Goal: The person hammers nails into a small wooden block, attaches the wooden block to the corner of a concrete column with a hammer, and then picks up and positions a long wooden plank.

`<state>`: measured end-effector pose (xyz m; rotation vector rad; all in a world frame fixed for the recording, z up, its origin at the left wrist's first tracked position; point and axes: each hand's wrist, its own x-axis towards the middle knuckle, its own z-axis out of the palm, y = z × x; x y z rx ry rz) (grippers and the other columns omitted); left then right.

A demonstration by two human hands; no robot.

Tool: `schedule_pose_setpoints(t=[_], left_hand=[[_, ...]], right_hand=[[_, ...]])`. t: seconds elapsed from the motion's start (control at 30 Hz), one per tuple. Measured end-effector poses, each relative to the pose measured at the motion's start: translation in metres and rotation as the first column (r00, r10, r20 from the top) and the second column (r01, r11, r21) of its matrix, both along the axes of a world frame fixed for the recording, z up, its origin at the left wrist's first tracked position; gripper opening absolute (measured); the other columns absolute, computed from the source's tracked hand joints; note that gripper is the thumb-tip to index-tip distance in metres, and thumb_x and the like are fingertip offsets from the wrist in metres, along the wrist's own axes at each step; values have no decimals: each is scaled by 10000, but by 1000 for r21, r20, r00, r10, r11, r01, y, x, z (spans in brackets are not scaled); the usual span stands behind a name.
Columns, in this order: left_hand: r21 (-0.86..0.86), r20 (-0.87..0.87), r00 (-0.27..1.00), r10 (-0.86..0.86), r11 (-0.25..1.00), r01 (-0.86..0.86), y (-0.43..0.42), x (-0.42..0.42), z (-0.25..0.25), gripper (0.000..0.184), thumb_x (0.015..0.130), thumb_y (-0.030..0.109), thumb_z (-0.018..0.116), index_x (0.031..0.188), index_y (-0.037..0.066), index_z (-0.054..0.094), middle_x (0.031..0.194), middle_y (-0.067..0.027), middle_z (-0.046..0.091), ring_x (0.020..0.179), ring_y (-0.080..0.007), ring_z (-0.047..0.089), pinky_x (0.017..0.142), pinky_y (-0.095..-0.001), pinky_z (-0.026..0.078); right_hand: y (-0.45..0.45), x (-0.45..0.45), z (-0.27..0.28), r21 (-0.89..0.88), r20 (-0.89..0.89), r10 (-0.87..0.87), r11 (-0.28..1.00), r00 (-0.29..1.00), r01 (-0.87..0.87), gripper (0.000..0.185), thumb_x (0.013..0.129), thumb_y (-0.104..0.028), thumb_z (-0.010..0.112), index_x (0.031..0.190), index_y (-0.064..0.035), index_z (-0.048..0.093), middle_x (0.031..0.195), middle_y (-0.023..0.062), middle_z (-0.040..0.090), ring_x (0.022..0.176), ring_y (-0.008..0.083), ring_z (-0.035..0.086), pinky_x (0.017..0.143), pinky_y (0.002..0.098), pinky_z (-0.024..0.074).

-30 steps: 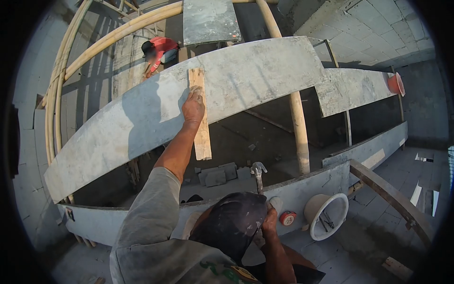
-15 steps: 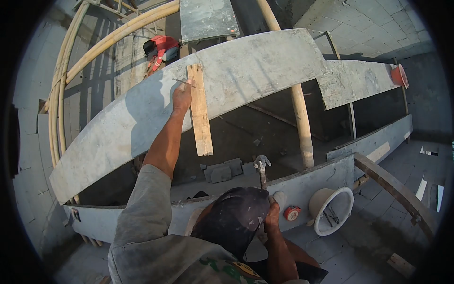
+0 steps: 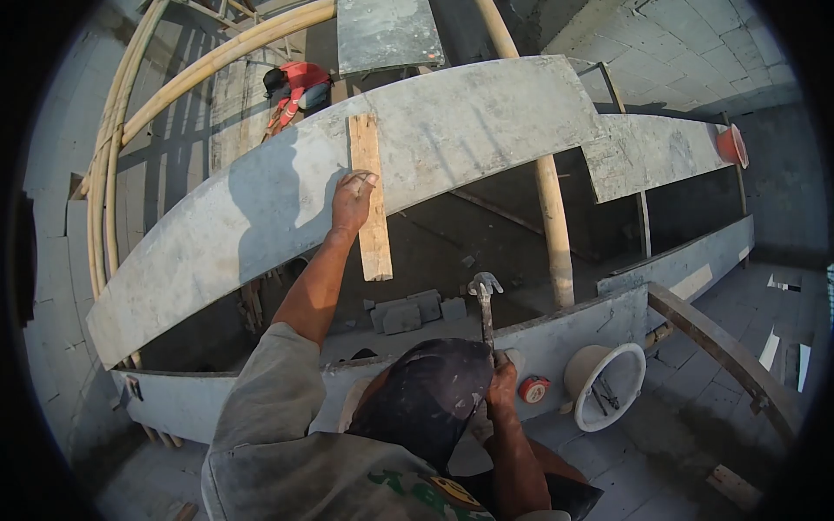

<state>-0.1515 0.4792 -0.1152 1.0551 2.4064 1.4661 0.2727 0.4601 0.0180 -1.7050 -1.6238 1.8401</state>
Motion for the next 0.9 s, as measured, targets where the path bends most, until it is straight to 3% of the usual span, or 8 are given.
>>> schedule_pose_setpoints(t=[0.13,0.2,0.27,0.37,0.57,0.67,0.77,0.9], left_hand=[[-27,28,998,63,998,-62,2,4,-1,245,908,256,584,905,29,678,981,-121,667,991,-308,589,889,-388,446],[-54,57,994,96,994,-93,1,5,-5,244,907,258,587,907,33,680,991,-122,668,1003,-308,592,896,-387,450],[-74,57,992,114,991,-109,1,3,-7,243,905,261,593,910,35,681,1003,-123,668,1018,-308,593,902,-387,455],[-51,-17,995,95,994,-96,0,5,-7,260,909,283,588,912,41,683,1007,-127,667,1007,-306,604,876,-380,474],[-64,0,991,132,989,-132,1,16,4,252,906,298,595,895,60,676,1012,-90,668,968,-287,626,815,-371,500],[-76,-114,983,145,985,-154,5,20,-1,240,897,297,608,887,65,668,1002,-71,669,958,-282,635,780,-380,511],[-51,-223,961,165,982,-181,6,21,1,234,890,301,614,888,73,669,985,-69,671,914,-283,651,733,-381,524],[-191,-191,970,154,963,-190,8,19,-1,230,877,297,626,890,72,672,983,-87,674,861,-292,663,704,-384,532]], right_hand=[[1,1,-23,-281,-232,-294,933,927,225,200,834,-133,651,957,-6,558,850,45,576,775,115,510,691,280,440],[1,7,-33,-238,-241,-252,951,937,195,167,840,-85,639,968,1,574,859,43,595,780,111,532,691,276,458],[6,-5,-16,49,-103,46,998,994,-41,126,851,-15,608,970,25,613,865,33,636,782,108,582,686,264,489],[13,-21,-9,0,52,36,999,998,-36,135,881,-89,625,941,32,613,841,35,628,764,102,562,667,269,479],[34,-52,10,277,297,179,924,938,-264,401,942,-347,586,796,24,544,670,44,515,650,160,460,631,329,433],[46,-81,28,389,229,216,874,949,-292,410,956,-368,561,777,0,533,634,27,481,602,147,452,576,324,411],[55,-119,45,284,48,198,937,979,-203,409,967,-381,537,769,-24,515,620,3,462,575,93,441,526,282,382],[59,-171,61,379,-190,287,904,939,-199,416,968,-464,492,819,-75,495,564,-38,416,457,43,389,413,209,304]])
